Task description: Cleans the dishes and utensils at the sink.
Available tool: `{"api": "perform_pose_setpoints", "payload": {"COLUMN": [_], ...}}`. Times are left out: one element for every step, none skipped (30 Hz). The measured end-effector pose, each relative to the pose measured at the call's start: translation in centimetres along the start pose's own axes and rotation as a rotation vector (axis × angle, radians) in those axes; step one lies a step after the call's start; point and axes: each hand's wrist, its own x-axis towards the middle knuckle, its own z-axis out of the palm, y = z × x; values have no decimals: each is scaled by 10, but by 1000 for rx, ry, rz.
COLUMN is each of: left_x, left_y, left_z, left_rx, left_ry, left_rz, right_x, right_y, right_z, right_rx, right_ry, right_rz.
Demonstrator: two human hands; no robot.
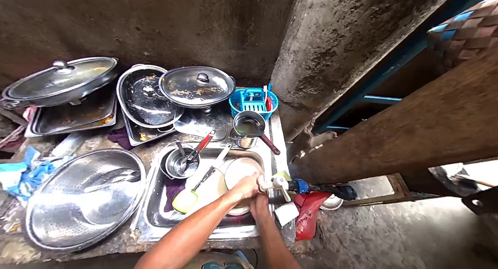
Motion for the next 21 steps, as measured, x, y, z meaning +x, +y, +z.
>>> {"api": "perform_pose_setpoints", "payload": {"left_x": [-12,-25,-38,-49,-59,-67,-73,-76,-78,-80,-79,-80,-78,-74,-68,-63,-57,-50,-44,-41,-37], "left_y": [0,-3,-7,-15,-24,-32,-37,-39,-38,-36,-33,-27,-22,-18,-18,-21,-23,-25,-26,-27,-29], "left_z": [-1,-3,-6,-8,-7,-5,-3,-4,-6,-9,-13,-18,-23,-28,-33,-36,-37,-37,-36,-35,-33], "left_rx": [120,236,333,421,494,546,566,571,554,508,430,314,184,56,-65,-173,-305,-480,-699,-912,-1082], "left_ry": [-61,-84,-81,-50,-8,0,-4,7,45,118,222,292,372,445,522,595,654,706,722,710,689], "left_rz": [59,124,190,277,361,420,461,494,528,558,568,508,413,300,209,145,96,56,5,-53,-111], "right_x": [2,5,8,11,11,8,4,1,0,1,1,1,3,6,9,10,10,8,5,2,-1], "right_y": [-2,-3,-3,-4,-6,-8,-11,-13,-14,-14,-15,-14,-12,-11,-9,-7,-5,-5,-5,-7,-9], "right_z": [-3,-7,-11,-14,-15,-15,-14,-12,-12,-11,-11,-10,-10,-9,-7,-5,-4,-3,-2,-1,-2], "right_rx": [31,63,95,126,146,162,173,192,216,224,208,187,167,152,135,131,135,136,152,179,208], "right_ry": [-10,-27,-48,-66,-82,-91,-96,-100,-108,-118,-128,-131,-129,-137,-135,-151,-165,-151,-127,-101,-79], "right_rz": [-5,-15,-21,-23,-16,3,38,79,121,157,186,210,224,230,237,245,243,229,214,212,212]}}
